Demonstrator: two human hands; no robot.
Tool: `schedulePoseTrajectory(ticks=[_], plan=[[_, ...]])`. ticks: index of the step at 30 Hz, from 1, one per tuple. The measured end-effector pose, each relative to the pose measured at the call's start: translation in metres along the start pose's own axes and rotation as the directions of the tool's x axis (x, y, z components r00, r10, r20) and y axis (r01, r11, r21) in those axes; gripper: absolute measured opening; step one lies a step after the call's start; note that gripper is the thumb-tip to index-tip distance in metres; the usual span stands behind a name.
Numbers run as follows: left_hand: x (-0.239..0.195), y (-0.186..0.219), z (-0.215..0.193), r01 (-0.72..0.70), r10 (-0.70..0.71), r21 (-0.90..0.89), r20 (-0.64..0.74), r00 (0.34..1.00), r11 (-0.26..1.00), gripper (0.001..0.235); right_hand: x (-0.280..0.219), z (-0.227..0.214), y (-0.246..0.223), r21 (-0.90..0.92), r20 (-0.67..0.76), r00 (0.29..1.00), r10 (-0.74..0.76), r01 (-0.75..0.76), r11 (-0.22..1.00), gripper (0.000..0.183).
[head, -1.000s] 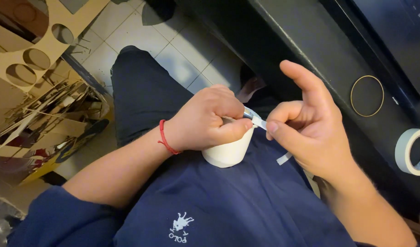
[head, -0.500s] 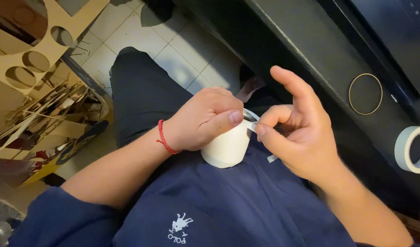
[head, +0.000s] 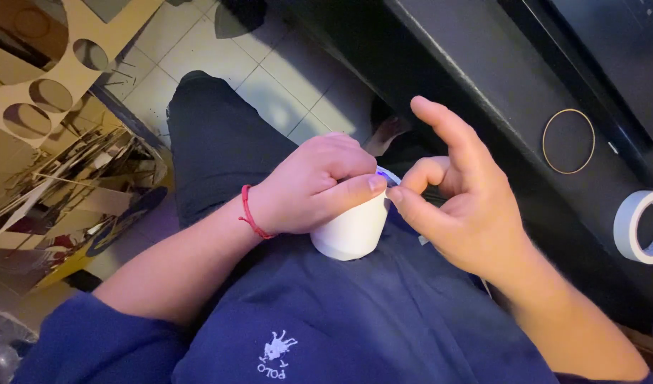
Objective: Applying strips of white tape to the rim of a white cup using scissors.
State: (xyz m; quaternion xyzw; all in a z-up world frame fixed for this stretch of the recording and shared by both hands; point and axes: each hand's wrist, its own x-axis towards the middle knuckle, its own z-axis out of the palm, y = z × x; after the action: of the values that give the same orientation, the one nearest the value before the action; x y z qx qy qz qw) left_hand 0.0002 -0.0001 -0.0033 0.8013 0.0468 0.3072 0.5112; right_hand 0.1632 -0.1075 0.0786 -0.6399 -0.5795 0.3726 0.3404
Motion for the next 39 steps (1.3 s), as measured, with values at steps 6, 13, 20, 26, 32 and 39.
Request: schedulePoseTrajectory(ticks=[6, 13, 20, 26, 32, 39], plan=[[0.000, -0.003, -0.001, 0.037, -0.037, -0.092, 0.003, 0.999, 0.995, 0.043, -0.001, -0.002, 0.013, -0.140, -0.011, 1.000, -0.002, 0.001, 0.990, 0.076], [-0.005, -0.018, 0.003, 0.070, -0.073, -0.201, -0.009, 0.997, 0.977, 0.041, -0.007, -0.007, 0.036, -0.043, -0.002, 1.000, -0.016, 0.016, 0.999, 0.076], [-0.004, -0.029, 0.014, 0.160, -0.191, -0.568, 0.006, 0.982, 0.807, 0.040, -0.013, -0.006, 0.045, 0.165, 0.008, 0.998, 0.062, -0.062, 0.984, 0.079], [-0.002, -0.031, 0.019, 0.090, -0.143, -0.643, -0.031, 0.989, 0.760, 0.039, -0.012, -0.001, 0.044, 0.184, -0.012, 0.998, 0.069, -0.066, 0.981, 0.077], [0.003, -0.030, 0.023, 0.010, -0.090, -0.732, -0.070, 0.993, 0.681, 0.043, -0.012, -0.005, 0.047, 0.209, 0.007, 0.994, 0.113, -0.111, 0.972, 0.067], [0.006, -0.026, 0.026, -0.019, -0.063, -0.830, -0.066, 0.996, 0.557, 0.047, -0.021, -0.009, 0.054, 0.317, 0.012, 0.999, 0.049, -0.051, 0.947, 0.069]])
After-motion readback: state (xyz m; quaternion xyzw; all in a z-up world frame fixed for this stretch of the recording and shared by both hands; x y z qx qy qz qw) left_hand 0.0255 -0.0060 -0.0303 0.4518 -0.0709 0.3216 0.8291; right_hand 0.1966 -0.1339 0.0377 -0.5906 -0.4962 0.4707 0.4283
